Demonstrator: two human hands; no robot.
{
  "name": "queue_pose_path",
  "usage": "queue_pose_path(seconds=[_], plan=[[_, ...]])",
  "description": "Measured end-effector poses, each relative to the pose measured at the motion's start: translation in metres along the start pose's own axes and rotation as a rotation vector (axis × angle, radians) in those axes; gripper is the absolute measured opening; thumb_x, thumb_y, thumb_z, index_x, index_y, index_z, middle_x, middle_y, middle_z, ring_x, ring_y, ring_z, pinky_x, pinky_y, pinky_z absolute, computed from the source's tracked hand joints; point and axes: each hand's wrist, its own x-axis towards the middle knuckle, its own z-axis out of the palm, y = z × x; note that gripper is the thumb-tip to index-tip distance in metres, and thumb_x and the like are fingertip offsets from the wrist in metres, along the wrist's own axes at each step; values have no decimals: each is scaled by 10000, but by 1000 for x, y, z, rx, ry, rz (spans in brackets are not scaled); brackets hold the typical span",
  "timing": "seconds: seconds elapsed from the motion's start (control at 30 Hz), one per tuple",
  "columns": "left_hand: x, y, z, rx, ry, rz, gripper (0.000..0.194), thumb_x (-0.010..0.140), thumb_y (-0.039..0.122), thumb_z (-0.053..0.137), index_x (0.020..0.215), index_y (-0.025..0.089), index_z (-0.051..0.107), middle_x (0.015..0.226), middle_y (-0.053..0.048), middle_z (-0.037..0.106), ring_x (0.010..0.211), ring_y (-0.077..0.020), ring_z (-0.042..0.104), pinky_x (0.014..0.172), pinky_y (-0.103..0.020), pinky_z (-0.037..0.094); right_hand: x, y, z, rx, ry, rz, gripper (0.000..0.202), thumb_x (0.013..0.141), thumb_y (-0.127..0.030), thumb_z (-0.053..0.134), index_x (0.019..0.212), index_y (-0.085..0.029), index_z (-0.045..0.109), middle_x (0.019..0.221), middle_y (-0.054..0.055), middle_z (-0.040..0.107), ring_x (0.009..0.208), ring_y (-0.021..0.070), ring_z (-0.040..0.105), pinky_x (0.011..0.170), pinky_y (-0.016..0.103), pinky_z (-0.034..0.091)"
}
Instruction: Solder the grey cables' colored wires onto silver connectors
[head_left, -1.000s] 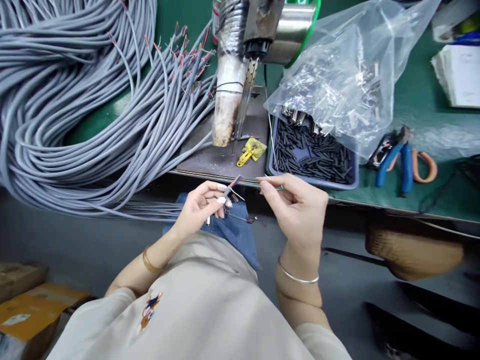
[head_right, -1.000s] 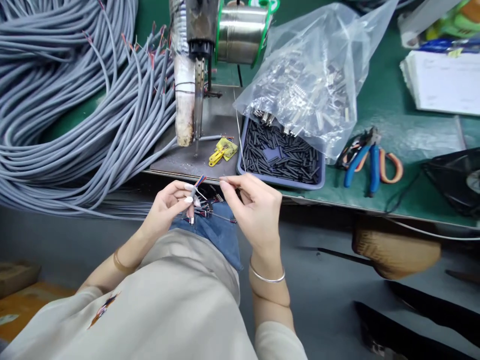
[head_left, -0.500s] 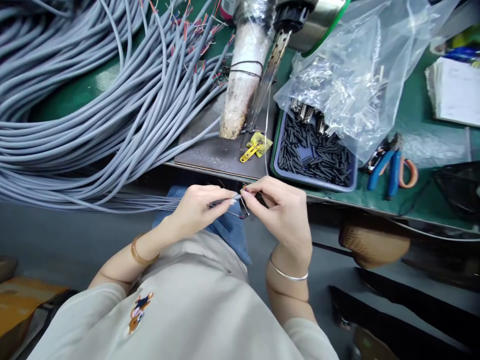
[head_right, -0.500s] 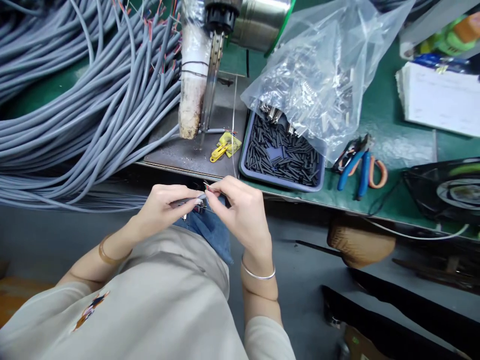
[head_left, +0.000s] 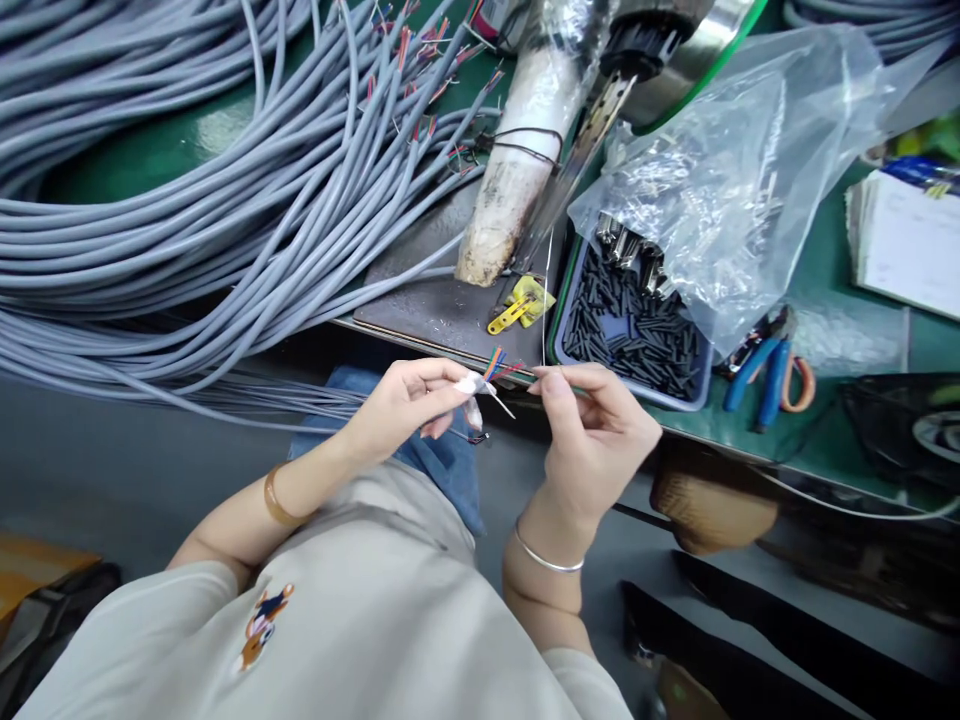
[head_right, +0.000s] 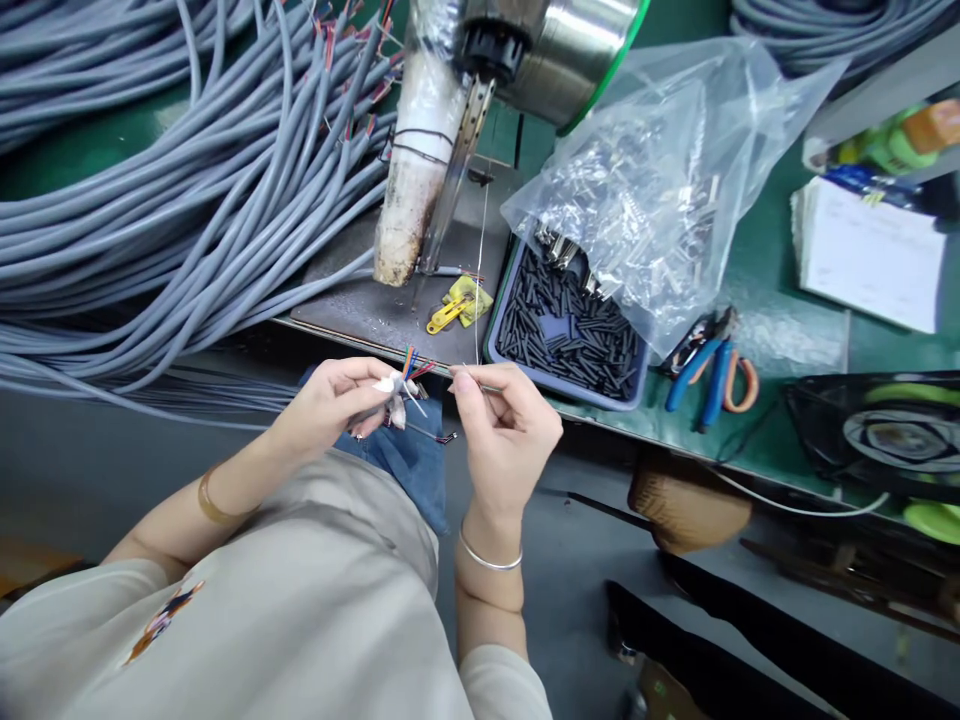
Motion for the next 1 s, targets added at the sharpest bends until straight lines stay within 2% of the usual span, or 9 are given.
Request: queue_pose_path(seconds=[0.1,0.2,0.27,0.4,0.53,0.63,0.73,0.93,1.0], plan=[[5,-3,0,-137,-53,-89,353,784,460,831,801,138,690,660,-13,685,466,-50,504,421,-182,359,-2,-6,-7,-33,54,-71,152,902,-317,718,792,-213,727,728,12,687,644,132,620,523,256,429],[9,-4,0,-247,-43,-151,357,716,407,894,800,153,658,651,19,645,518,-63,563,507,-190,474,-4,-12,-13,-67,114,-119,136,911,-306,709,813,-218,743,695,3,679,597,130,609,509,263,417],[10,-4,0,-275,-27,-143,362,701,380,906,817,160,643,658,26,640,536,-72,589,545,-202,509,-6,-15,-15,-80,132,-132,123,915,-301,707,834,-221,754,674,-5,671,570,124,594,498,262,398],[10,-4,0,-225,5,-76,349,729,381,877,809,163,616,638,37,625,486,-59,547,460,-182,406,-9,-17,-14,-91,76,-125,55,901,-262,734,863,-236,763,716,-10,673,584,108,558,498,259,359],[9,-5,0,-103,73,-2,346,732,398,863,810,158,627,628,33,623,471,-44,492,433,-179,329,-9,-15,-3,-122,-66,-87,32,898,-236,732,908,-247,761,808,-16,682,507,67,438,488,259,341],[8,-5,0,-51,124,57,346,699,378,891,830,152,664,631,35,622,491,-43,477,460,-180,359,-8,-13,6,-118,-121,-83,32,900,-217,720,886,-231,746,830,-16,684,489,55,389,489,258,342],[7,-4,1,-29,171,117,322,670,324,914,819,150,687,649,37,628,528,-45,489,497,-174,395,-8,-11,13,-83,-121,-89,52,891,-174,718,875,-221,731,821,-26,671,487,44,352,486,253,309],[5,-6,2,146,215,295,215,708,255,875,798,147,712,777,-8,707,713,-99,624,678,-199,509,-11,-7,16,-46,-111,-60,62,885,-157,717,902,-215,733,800,-40,640,490,35,315,478,250,250],[4,-8,3,248,248,354,159,750,241,834,796,147,714,771,-15,701,710,-105,611,662,-203,499,-11,-6,15,-47,-109,-51,60,883,-157,713,899,-211,734,793,-41,634,489,34,310,476,251,239]])
